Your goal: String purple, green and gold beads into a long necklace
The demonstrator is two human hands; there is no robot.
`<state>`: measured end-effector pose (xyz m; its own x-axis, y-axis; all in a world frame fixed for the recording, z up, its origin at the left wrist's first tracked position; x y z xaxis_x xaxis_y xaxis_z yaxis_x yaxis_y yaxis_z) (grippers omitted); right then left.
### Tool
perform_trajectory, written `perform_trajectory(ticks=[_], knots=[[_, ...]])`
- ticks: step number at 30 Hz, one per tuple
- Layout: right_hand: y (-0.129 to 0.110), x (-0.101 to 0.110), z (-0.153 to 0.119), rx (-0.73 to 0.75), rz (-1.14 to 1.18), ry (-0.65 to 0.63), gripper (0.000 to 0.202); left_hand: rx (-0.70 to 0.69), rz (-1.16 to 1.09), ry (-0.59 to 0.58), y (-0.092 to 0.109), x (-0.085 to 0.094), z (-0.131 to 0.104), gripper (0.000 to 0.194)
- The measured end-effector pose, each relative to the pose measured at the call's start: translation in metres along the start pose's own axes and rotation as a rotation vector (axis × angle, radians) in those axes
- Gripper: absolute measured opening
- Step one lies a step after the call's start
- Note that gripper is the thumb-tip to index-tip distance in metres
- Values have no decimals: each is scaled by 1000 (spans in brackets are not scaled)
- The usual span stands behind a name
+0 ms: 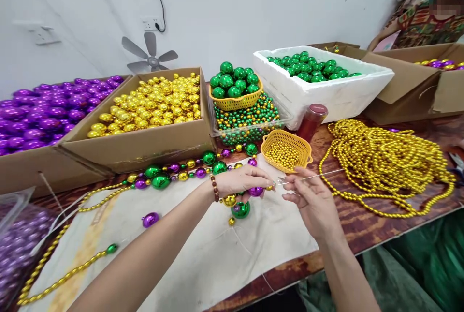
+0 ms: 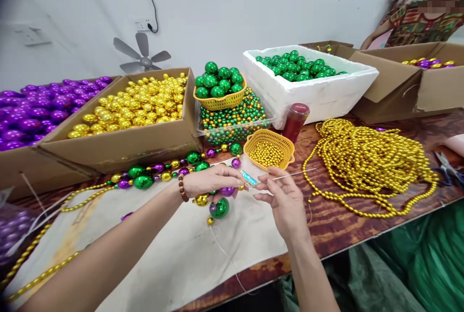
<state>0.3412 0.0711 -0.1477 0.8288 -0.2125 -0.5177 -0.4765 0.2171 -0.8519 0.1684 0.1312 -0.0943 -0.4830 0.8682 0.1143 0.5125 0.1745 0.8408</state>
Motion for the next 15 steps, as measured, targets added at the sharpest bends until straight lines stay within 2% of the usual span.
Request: perform_trajectory(ticks=[3, 6, 10, 13, 15], knots=[[1, -12, -9, 40, -123, -19, 18, 1, 34, 14, -1, 5, -10, 35], [-8, -25, -15, 29, -113, -48, 22, 4, 73, 23, 0, 11, -25, 33], [-46, -37, -16, 111, 6, -127, 15, 35, 159, 41, 2, 22, -51, 34], [-86, -25, -10, 264, -101, -39, 8, 66, 211, 55, 2, 32, -71, 35], [-113, -7, -7, 326, -171, 126, 7, 85, 244, 67, -2, 38, -83, 35]])
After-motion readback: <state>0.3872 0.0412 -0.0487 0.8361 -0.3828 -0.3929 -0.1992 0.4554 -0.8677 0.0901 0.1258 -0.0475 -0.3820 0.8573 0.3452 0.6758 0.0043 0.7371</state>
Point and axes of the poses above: each hand's wrist, its own z-axis towards the middle knuckle, its own x-axis out of the back of the hand, y = z × x, the point moved 5 cm from there along z, towards the middle knuckle, and after that the axes turned 7 degrees about x, right-handed, at the moved point
